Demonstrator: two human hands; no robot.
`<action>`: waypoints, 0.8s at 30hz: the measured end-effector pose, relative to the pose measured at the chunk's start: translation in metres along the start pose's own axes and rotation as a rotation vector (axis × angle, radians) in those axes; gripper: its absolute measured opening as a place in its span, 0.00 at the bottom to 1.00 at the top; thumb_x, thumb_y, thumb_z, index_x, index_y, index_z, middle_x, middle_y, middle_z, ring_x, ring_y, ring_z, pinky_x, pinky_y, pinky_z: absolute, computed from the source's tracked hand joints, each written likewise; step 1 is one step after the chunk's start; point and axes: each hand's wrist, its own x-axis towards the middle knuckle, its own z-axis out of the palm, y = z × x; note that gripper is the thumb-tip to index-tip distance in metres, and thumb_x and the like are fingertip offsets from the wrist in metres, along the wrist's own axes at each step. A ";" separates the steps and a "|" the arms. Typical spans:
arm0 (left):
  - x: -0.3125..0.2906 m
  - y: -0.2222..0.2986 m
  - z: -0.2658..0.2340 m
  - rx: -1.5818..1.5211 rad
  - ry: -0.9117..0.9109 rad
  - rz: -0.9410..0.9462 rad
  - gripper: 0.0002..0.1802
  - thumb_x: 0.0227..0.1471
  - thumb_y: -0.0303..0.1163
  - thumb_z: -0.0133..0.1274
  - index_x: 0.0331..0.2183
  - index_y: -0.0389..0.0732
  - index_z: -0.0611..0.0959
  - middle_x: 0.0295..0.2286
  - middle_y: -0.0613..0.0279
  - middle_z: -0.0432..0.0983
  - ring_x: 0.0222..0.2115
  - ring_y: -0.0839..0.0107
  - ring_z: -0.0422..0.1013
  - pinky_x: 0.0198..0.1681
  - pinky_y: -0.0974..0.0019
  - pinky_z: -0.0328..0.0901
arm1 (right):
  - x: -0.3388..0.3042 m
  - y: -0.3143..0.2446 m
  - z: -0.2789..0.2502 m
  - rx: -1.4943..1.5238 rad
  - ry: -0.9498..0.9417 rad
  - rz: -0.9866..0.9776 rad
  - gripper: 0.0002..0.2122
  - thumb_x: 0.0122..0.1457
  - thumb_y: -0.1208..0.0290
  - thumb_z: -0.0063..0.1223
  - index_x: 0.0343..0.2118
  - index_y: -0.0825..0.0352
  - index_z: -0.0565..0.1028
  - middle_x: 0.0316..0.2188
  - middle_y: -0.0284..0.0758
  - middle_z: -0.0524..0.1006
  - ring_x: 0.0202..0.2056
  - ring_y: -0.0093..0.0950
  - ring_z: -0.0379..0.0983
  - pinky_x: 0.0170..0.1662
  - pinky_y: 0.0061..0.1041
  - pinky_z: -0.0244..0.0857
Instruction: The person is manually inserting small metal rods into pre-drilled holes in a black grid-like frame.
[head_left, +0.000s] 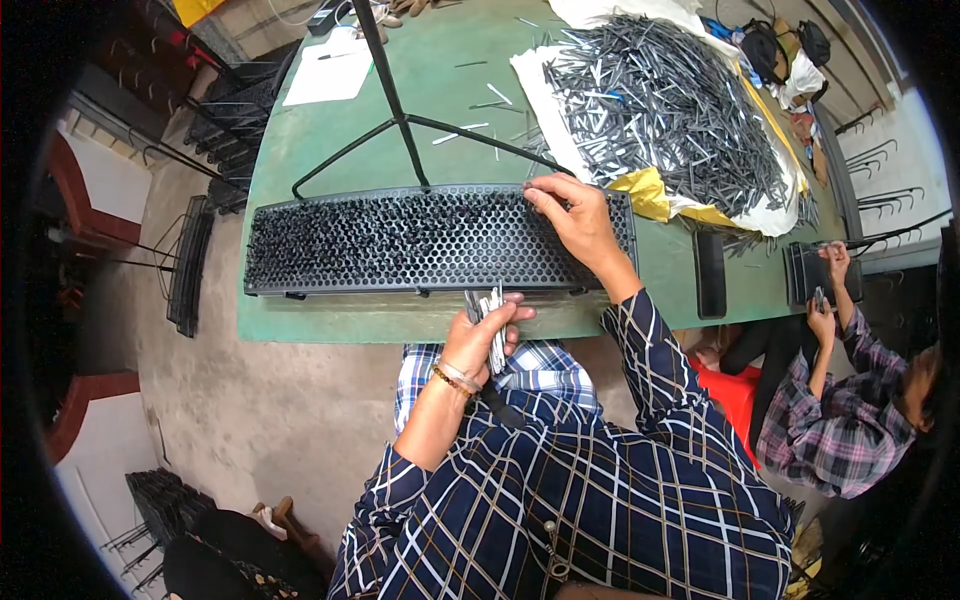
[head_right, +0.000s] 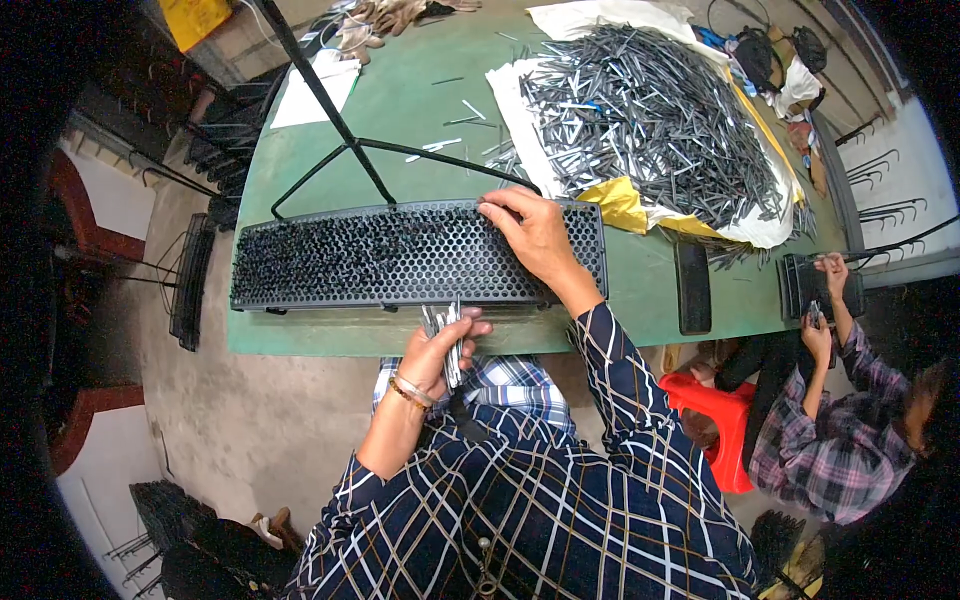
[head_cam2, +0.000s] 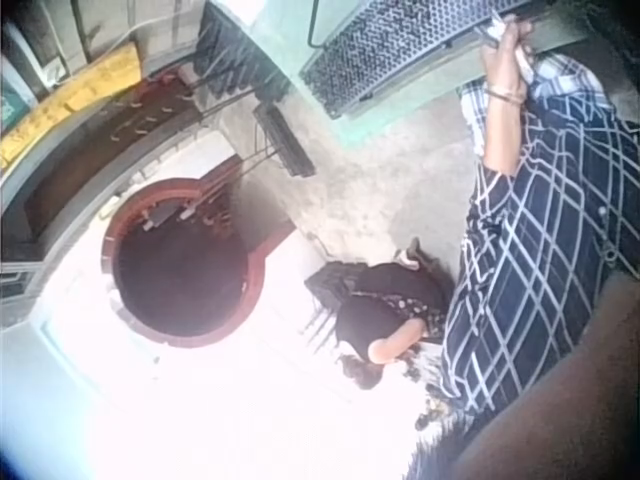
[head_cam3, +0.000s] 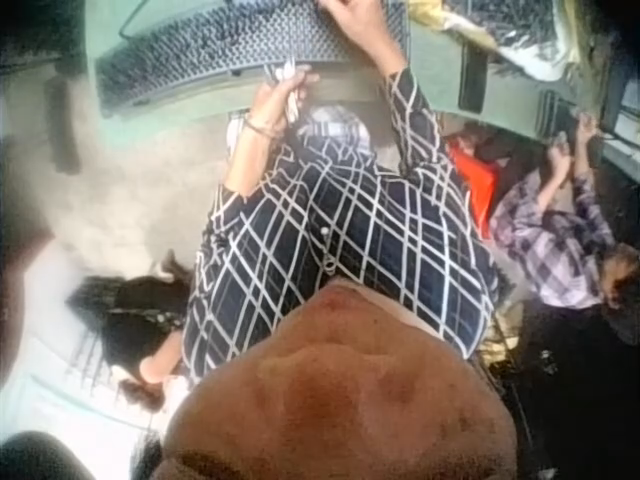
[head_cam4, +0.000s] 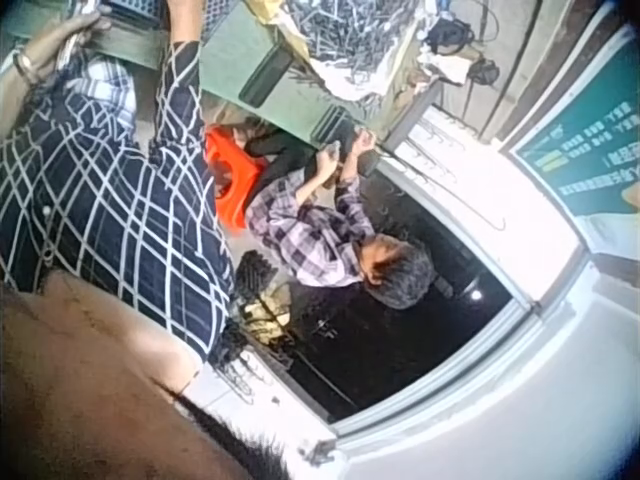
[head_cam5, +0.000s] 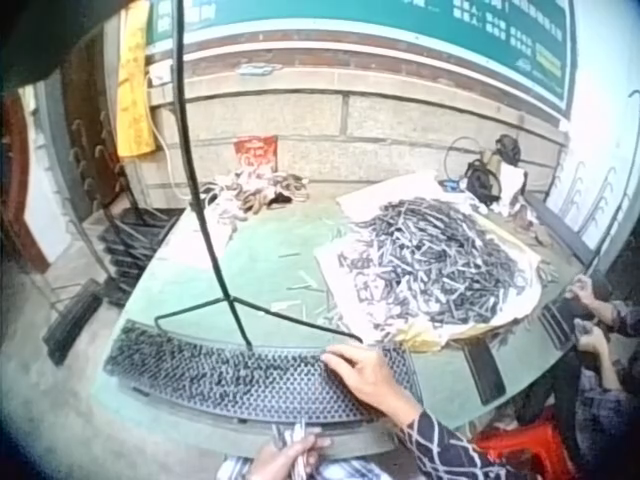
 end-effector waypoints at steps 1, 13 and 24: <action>0.000 0.000 0.001 -0.007 0.006 -0.007 0.13 0.54 0.29 0.51 0.41 0.34 0.76 0.31 0.51 0.78 0.18 0.78 0.66 0.19 0.75 0.63 | 0.000 0.001 0.000 0.024 0.004 0.029 0.07 0.55 0.75 0.54 0.34 0.73 0.77 0.25 0.31 0.75 0.25 0.17 0.70 0.28 0.15 0.63; 0.001 -0.005 -0.004 -0.072 -0.011 -0.036 0.13 0.53 0.28 0.52 0.41 0.35 0.75 0.30 0.54 0.77 0.20 0.79 0.65 0.20 0.76 0.62 | -0.002 0.010 0.004 0.011 0.009 -0.053 0.06 0.54 0.76 0.55 0.34 0.72 0.78 0.29 0.33 0.78 0.24 0.18 0.72 0.28 0.17 0.66; 0.000 -0.004 -0.002 -0.036 -0.074 -0.047 0.13 0.52 0.24 0.49 0.42 0.32 0.74 0.32 0.52 0.76 0.23 0.78 0.66 0.22 0.77 0.63 | -0.014 0.010 0.019 0.100 0.096 0.157 0.07 0.54 0.75 0.56 0.35 0.71 0.78 0.30 0.35 0.79 0.24 0.16 0.71 0.24 0.15 0.64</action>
